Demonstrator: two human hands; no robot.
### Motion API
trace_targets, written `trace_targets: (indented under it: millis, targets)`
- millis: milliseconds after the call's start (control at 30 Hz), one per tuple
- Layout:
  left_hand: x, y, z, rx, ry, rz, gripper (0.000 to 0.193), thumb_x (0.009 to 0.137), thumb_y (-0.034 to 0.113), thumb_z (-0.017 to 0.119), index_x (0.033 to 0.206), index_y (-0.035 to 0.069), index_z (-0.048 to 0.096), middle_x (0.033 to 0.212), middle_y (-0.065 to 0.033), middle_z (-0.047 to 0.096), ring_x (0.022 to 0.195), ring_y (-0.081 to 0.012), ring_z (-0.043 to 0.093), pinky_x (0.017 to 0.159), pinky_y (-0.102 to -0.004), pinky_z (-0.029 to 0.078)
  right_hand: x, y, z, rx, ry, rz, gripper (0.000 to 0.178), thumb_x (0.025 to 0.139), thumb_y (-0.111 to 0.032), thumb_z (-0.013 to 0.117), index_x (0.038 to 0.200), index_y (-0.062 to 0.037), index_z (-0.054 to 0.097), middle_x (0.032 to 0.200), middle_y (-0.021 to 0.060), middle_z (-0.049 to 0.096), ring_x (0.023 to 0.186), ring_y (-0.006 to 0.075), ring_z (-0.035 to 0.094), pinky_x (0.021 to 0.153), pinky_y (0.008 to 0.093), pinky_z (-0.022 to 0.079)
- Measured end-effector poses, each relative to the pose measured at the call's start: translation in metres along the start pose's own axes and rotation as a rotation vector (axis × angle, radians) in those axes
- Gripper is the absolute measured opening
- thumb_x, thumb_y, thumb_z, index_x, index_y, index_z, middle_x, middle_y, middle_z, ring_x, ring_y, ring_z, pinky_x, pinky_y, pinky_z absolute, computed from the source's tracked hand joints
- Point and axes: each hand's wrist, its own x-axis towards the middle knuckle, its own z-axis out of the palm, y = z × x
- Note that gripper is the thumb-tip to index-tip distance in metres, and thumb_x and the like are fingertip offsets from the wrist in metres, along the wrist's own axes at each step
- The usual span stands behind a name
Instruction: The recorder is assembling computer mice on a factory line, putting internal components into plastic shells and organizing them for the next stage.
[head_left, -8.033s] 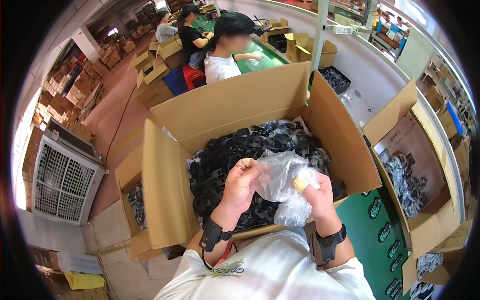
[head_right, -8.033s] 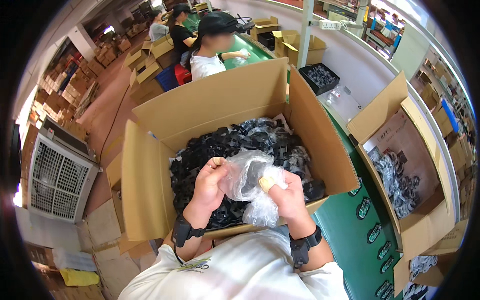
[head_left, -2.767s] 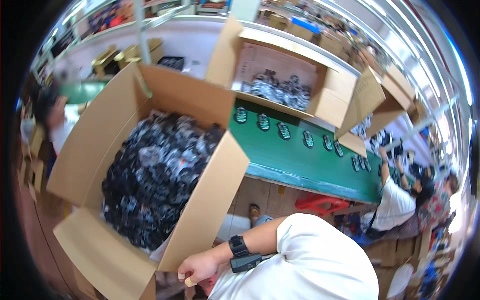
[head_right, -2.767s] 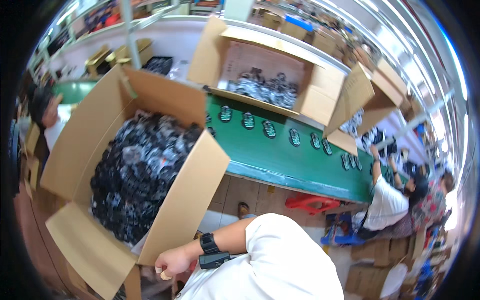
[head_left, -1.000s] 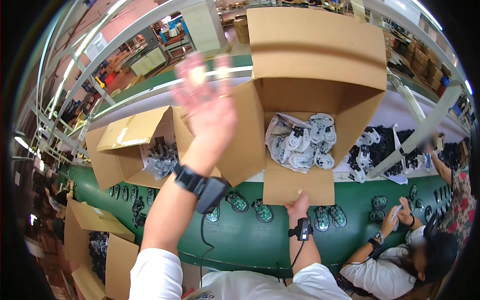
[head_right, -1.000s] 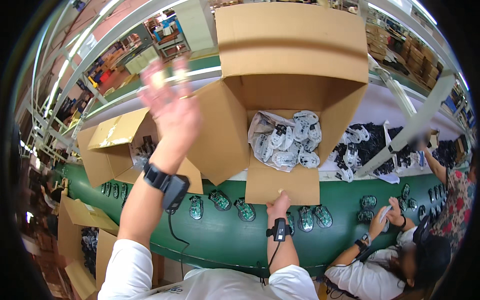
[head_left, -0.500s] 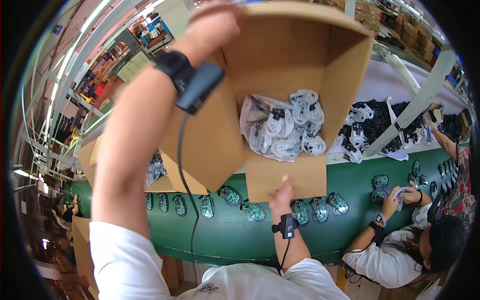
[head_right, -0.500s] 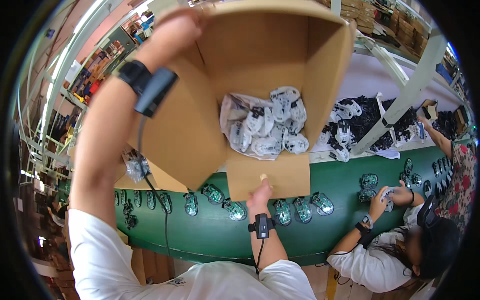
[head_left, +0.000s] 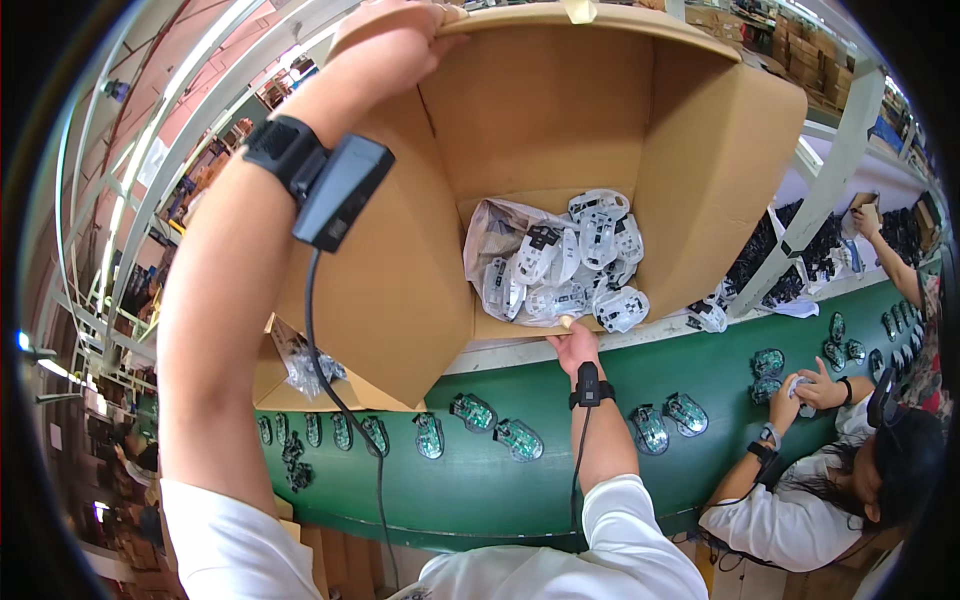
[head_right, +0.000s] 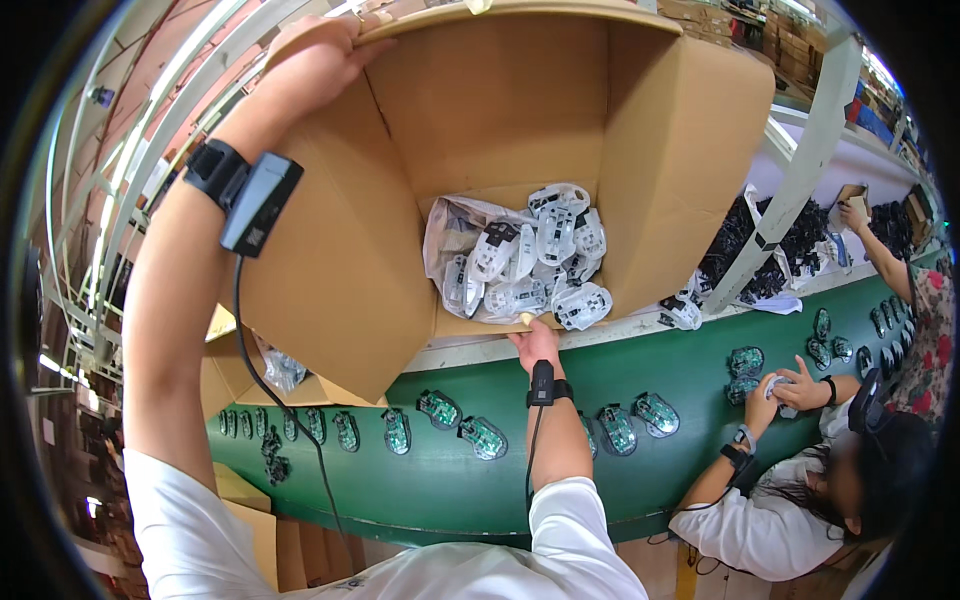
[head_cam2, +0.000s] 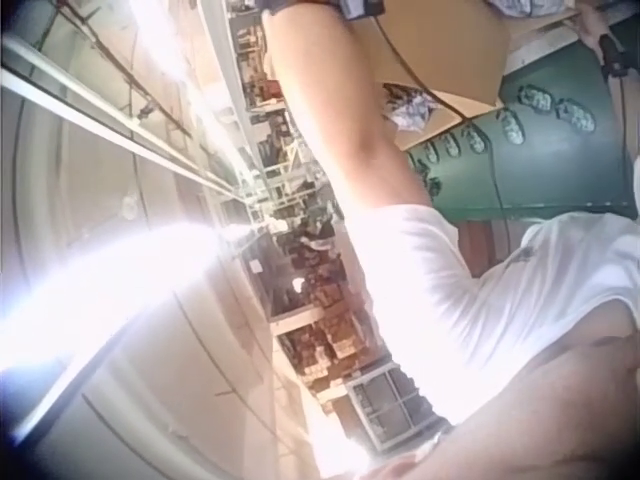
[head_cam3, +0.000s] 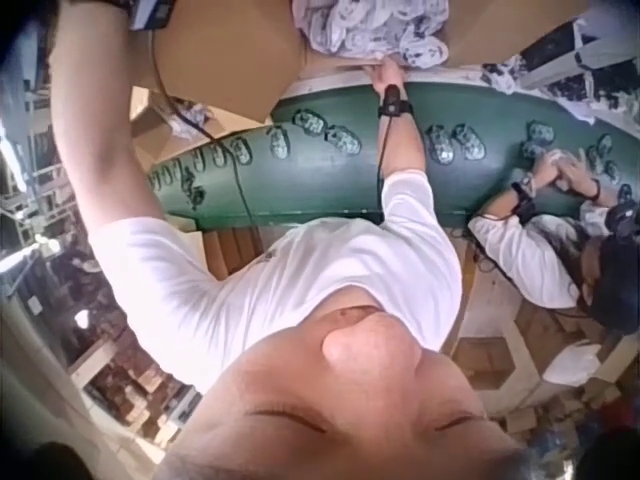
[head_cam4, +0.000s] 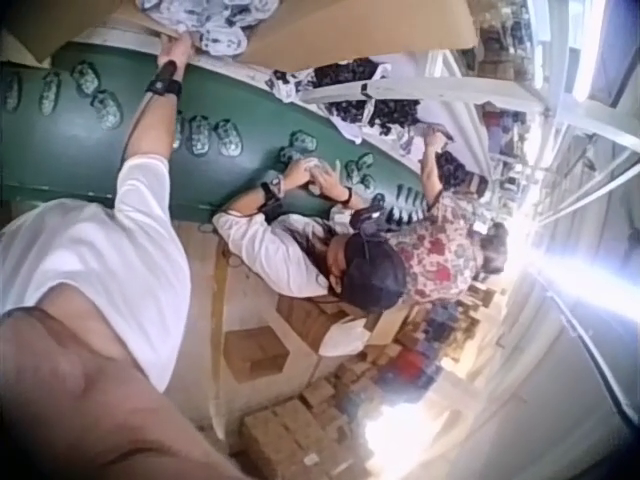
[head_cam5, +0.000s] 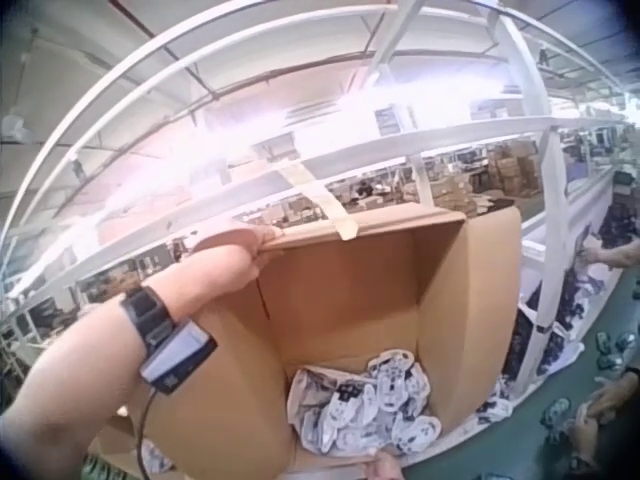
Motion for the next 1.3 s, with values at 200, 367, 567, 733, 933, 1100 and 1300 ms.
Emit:
trace_targets:
  millis: [200, 367, 567, 733, 933, 1100, 1300]
  targets:
    - [-0.032, 0.121, 0.093, -0.039, -0.062, -0.062, 0.033, 0.085, 0.012, 0.058, 0.117, 0.011, 0.065, 0.087, -0.0132, 0.071, 0.08, -0.0317, 0.072, 0.066, -0.0437, 0.058, 0.132, -0.041, -0.207, -1.469, -0.146, -0.286, 0.015, 0.092, -0.008, 0.059, 0.106, -0.0054, 0.06, 0.097, 0.0126, 0.067, 0.087, 0.0285, 0.069, 0.073, 0.043, 0.059]
    - [-0.1, 0.067, 0.103, 0.065, -0.101, -0.18, 0.032, 0.086, 0.014, 0.057, 0.116, 0.009, 0.064, 0.098, -0.0137, 0.07, 0.091, -0.0284, 0.071, 0.071, -0.0414, 0.058, 0.093, 0.018, -0.098, -1.444, -0.28, 0.309, 0.015, 0.09, -0.005, 0.058, 0.104, 0.001, 0.061, 0.099, 0.0135, 0.071, 0.09, 0.0263, 0.072, 0.068, 0.0342, 0.06]
    - [-0.099, 0.09, 0.093, -0.225, 0.35, -0.064, 0.043, 0.08, 0.009, 0.063, 0.123, 0.013, 0.063, 0.124, -0.0126, 0.062, 0.116, -0.032, 0.059, 0.095, -0.0449, 0.051, -0.054, -0.074, -0.06, -0.699, 0.199, 0.207, 0.022, 0.092, -0.011, 0.059, 0.111, 0.0002, 0.059, 0.106, 0.013, 0.07, 0.087, 0.0234, 0.07, 0.074, 0.0348, 0.06]
    - [-0.165, 0.132, 0.048, -0.56, 0.508, 0.101, 0.042, 0.071, 0.003, 0.069, 0.113, 0.008, 0.066, 0.126, -0.0158, 0.058, 0.115, -0.0399, 0.058, 0.099, -0.0488, 0.051, -0.137, -0.061, -0.035, -0.538, 0.101, 0.101, 0.023, 0.097, -0.014, 0.056, 0.116, -0.0011, 0.059, 0.108, 0.0135, 0.069, 0.091, 0.0217, 0.069, 0.078, 0.0317, 0.057]
    - [-0.298, 0.163, 0.012, -0.836, 0.237, 0.035, 0.032, 0.07, 0.001, 0.07, 0.102, 0.007, 0.067, 0.116, -0.0142, 0.063, 0.107, -0.0377, 0.063, 0.091, -0.0474, 0.055, -0.21, -0.043, -0.054, -0.523, 0.116, 0.153, 0.025, 0.097, -0.011, 0.057, 0.121, -0.0022, 0.059, 0.107, 0.012, 0.07, 0.088, 0.0197, 0.07, 0.073, 0.0313, 0.058]
    - [-0.324, 0.154, -0.015, -0.881, 0.32, -0.176, 0.029, 0.072, -0.001, 0.072, 0.1, 0.007, 0.068, 0.107, -0.0118, 0.065, 0.095, -0.0325, 0.065, 0.082, -0.0396, 0.055, -0.227, -0.089, -0.084, -0.529, 0.261, -0.215, 0.03, 0.096, -0.008, 0.051, 0.125, -0.0016, 0.056, 0.112, 0.0124, 0.067, 0.089, 0.0191, 0.068, 0.072, 0.0276, 0.057]
    - [-0.428, 0.209, 0.005, -1.026, 0.161, -1.21, 0.064, 0.085, 0.009, 0.076, 0.138, 0.001, 0.041, 0.133, -0.0129, 0.052, 0.113, -0.0203, 0.055, 0.091, -0.0295, 0.047, -0.158, -0.187, -0.031, -1.075, 0.15, -0.784, 0.069, 0.088, -0.003, 0.066, 0.148, 0.0037, 0.034, 0.141, 0.0201, 0.05, 0.13, 0.0279, 0.05, 0.108, 0.0375, 0.041]
